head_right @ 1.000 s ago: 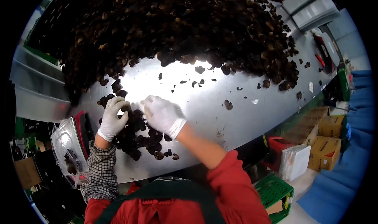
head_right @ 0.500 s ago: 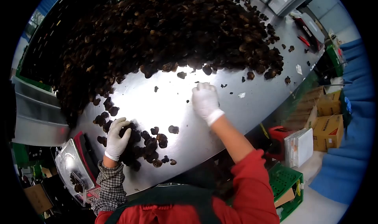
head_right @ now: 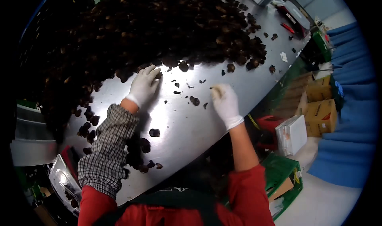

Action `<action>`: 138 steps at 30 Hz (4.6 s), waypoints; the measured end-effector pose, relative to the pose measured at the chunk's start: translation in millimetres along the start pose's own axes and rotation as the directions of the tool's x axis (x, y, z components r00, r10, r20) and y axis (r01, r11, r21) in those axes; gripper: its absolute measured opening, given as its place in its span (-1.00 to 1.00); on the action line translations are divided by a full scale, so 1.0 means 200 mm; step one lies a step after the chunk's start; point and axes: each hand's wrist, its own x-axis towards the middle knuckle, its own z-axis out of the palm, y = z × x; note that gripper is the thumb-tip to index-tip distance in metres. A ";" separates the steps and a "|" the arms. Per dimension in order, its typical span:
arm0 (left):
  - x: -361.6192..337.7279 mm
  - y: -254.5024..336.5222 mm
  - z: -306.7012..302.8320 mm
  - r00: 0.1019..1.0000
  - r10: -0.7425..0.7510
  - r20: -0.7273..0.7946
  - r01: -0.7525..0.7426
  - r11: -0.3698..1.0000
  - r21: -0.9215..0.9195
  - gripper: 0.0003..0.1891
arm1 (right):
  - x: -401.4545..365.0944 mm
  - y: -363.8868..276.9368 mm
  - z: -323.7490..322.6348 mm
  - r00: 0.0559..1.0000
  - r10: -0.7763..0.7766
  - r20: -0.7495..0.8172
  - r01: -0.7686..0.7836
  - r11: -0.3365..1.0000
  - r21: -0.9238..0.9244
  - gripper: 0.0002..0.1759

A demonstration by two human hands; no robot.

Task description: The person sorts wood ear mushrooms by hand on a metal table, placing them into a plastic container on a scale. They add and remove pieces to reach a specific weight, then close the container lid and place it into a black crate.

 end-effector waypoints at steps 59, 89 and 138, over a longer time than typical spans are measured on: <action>-0.33 -0.29 -0.53 0.531 -0.587 0.612 0.176 0.782 0.597 0.36 | -0.10 -0.68 0.65 0.941 0.007 0.338 0.135 0.908 -0.397 -0.12; -0.31 -0.31 -0.51 0.527 -0.575 0.626 0.133 0.783 0.608 0.33 | -0.33 -0.28 0.29 0.959 0.282 0.024 -0.225 0.812 -0.538 -0.24; -0.33 -0.26 -0.52 0.540 -0.612 0.578 0.129 0.739 0.661 0.32 | -0.11 0.16 -0.04 0.995 0.100 -0.012 -0.087 0.783 -0.616 -0.29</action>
